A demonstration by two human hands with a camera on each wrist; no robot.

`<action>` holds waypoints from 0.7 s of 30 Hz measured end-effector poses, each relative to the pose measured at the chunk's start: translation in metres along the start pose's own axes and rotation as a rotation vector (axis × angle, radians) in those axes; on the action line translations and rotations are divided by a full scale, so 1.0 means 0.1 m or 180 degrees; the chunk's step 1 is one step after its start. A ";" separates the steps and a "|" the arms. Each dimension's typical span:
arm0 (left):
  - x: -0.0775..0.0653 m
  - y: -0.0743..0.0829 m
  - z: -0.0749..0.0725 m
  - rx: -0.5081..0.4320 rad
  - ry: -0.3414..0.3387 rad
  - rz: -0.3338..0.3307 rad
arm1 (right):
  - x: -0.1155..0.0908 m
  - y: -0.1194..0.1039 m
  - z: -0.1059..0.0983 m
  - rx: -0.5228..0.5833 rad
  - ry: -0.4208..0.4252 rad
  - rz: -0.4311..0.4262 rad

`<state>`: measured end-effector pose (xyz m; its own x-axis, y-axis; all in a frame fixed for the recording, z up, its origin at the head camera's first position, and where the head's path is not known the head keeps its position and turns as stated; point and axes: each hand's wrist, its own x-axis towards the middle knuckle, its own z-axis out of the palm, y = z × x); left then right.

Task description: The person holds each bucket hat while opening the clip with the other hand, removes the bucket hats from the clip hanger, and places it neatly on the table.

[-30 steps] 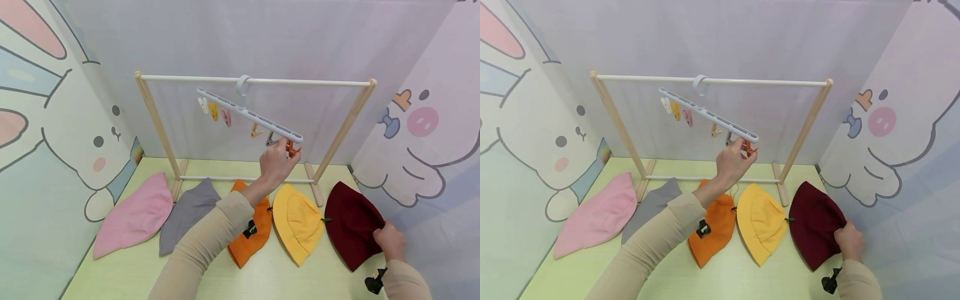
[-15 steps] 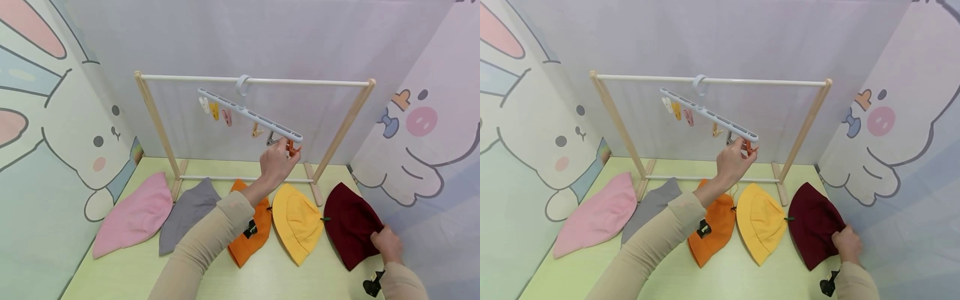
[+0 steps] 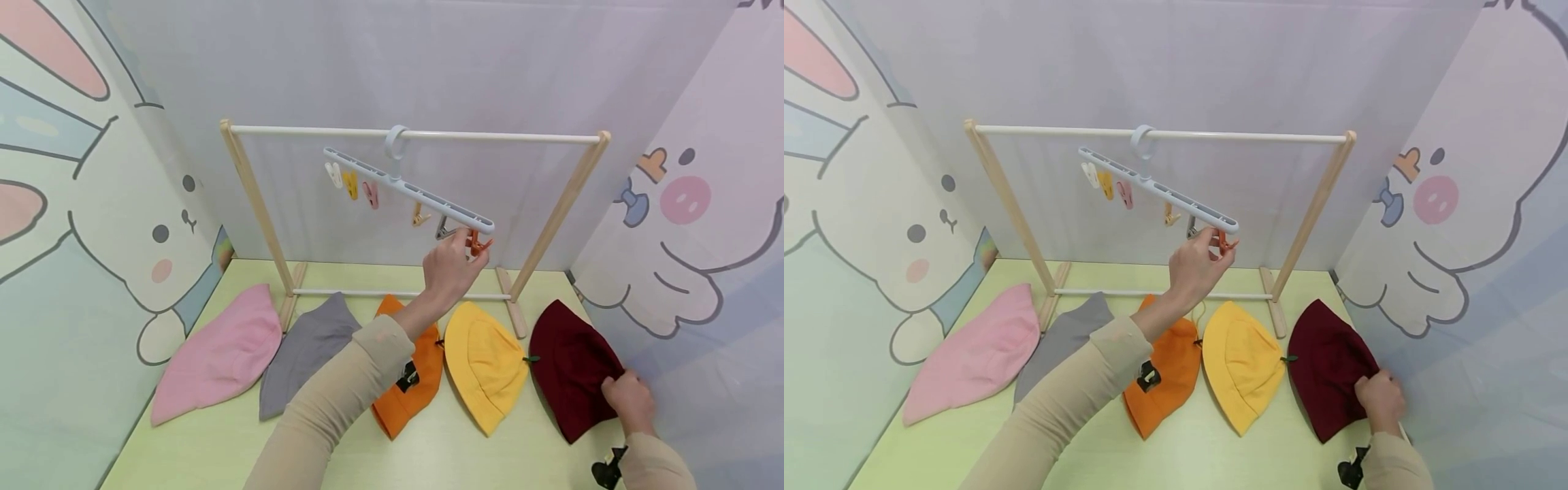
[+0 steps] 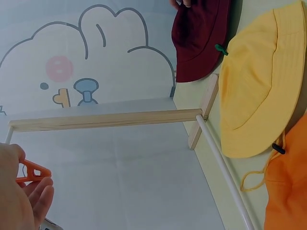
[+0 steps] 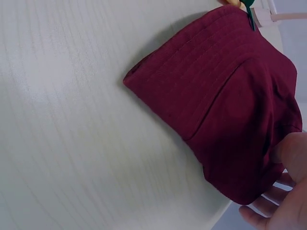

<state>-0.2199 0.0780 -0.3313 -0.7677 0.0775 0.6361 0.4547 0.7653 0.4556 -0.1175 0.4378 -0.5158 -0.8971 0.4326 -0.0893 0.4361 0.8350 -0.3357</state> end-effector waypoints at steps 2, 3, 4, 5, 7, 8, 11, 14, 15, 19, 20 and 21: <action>0.00 -0.02 0.00 0.0028 -0.0014 0.0033 | 0.00 -0.03 0.00 -0.0009 0.0034 -0.0034; -0.01 -0.03 0.00 0.0045 -0.0013 0.0047 | 0.00 -0.04 -0.01 -0.0020 0.0036 -0.0061; -0.01 -0.04 -0.01 0.0051 -0.0027 0.0058 | 0.01 -0.06 -0.02 -0.0022 0.0043 -0.0079; -0.01 -0.06 -0.01 0.0064 -0.0038 0.0062 | 0.01 -0.08 -0.02 -0.0027 0.0043 -0.0094; -0.03 -0.09 -0.02 0.0096 -0.0075 0.0046 | 0.03 -0.12 -0.04 -0.0035 0.0032 -0.0102; -0.03 -0.10 -0.02 0.0102 -0.0092 0.0038 | 0.04 -0.13 -0.04 -0.0036 0.0039 -0.0107; -0.05 -0.16 -0.04 0.0145 -0.0112 0.0026 | 0.06 -0.19 -0.07 -0.0039 0.0072 -0.0118; -0.06 -0.22 -0.05 0.0170 -0.0081 0.0038 | 0.06 -0.24 -0.10 -0.0087 0.0095 -0.0186; -0.06 -0.24 -0.06 0.0179 -0.0077 0.0046 | 0.06 -0.27 -0.11 -0.0102 0.0103 -0.0214; -0.08 -0.34 -0.09 0.0244 -0.0088 0.0095 | 0.07 -0.36 -0.15 -0.0123 0.0178 -0.0366; -0.09 -0.37 -0.10 0.0259 -0.0100 0.0113 | 0.07 -0.39 -0.16 -0.0119 0.0215 -0.0416; -0.10 -0.39 -0.12 0.0270 -0.0109 0.0127 | 0.07 -0.42 -0.16 -0.0116 0.0272 -0.0478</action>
